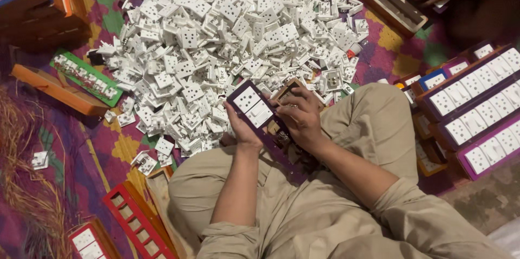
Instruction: The person sits on a mat and assembles small white electrical components into a purple plastic frame. They pick up components from a large pile, place them into the frame, and use a small tool to secure them. The person repeats this process, filling the frame with components.
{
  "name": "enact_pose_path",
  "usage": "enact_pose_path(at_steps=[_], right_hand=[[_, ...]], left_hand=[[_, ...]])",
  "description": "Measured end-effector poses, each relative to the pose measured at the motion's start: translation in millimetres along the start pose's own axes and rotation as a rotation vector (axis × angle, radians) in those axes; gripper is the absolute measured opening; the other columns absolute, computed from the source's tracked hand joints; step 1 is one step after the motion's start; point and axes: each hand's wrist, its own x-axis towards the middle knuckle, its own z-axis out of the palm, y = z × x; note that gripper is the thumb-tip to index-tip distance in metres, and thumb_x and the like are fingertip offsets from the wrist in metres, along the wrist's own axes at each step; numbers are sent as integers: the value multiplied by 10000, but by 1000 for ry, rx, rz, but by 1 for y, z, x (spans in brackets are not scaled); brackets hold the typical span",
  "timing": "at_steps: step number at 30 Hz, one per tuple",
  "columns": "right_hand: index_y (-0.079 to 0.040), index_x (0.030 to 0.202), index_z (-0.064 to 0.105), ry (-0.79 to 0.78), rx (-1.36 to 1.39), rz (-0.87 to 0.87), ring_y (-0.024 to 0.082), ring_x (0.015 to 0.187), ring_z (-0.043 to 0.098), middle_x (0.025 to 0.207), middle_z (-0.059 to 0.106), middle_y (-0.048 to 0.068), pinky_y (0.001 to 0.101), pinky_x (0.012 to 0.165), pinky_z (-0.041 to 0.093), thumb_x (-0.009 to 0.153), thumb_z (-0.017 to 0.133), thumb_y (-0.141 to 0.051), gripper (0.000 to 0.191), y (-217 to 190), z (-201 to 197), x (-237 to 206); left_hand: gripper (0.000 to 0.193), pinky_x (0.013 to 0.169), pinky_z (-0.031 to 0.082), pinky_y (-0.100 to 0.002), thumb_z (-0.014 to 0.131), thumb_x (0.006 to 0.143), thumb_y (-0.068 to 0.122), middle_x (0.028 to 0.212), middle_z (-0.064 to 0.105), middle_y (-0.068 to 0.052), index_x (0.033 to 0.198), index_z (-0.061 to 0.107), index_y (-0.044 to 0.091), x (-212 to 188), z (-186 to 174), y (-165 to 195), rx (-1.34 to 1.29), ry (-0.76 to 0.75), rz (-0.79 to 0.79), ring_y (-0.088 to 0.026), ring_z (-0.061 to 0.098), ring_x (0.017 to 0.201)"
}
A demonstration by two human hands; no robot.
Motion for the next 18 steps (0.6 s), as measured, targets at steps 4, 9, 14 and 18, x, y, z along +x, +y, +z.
enact_pose_path(at_steps=[4, 9, 14, 18], right_hand=[[-141, 952, 752, -18, -3, -17, 341, 1283, 547, 1105, 720, -8, 461, 1054, 393, 766, 864, -61, 231, -3, 5, 4], [-164, 914, 743, -37, -108, -35, 333, 1262, 551, 1077, 711, -19, 487, 1036, 357, 785, 850, -88, 184, -8, 6, 7], [-172, 881, 723, -91, -192, -100, 324, 1254, 566, 1090, 709, -10, 544, 1029, 339, 752, 764, -117, 146, -4, 5, 9], [-144, 959, 729, -114, -291, -184, 303, 1314, 565, 1164, 701, -6, 551, 1078, 344, 807, 721, -121, 154, -2, 2, 3]], left_hand=[[787, 851, 586, -412, 307, 1040, 715, 1092, 701, -189, 1347, 564, 37, 1, -4, -3, -16, -22, -6, -308, 696, 987], [792, 850, 583, -401, 301, 1036, 715, 1092, 704, -176, 1329, 575, 32, 3, -13, -7, -29, 47, -53, -300, 693, 985], [825, 519, 397, -320, 267, 1061, 745, 1103, 706, -163, 1416, 586, 71, 6, -16, -9, 137, 130, -48, -267, 639, 871], [770, 876, 580, -392, 280, 1029, 682, 1154, 681, -145, 1406, 535, 62, 6, -15, -12, 52, 88, 25, -281, 679, 1021]])
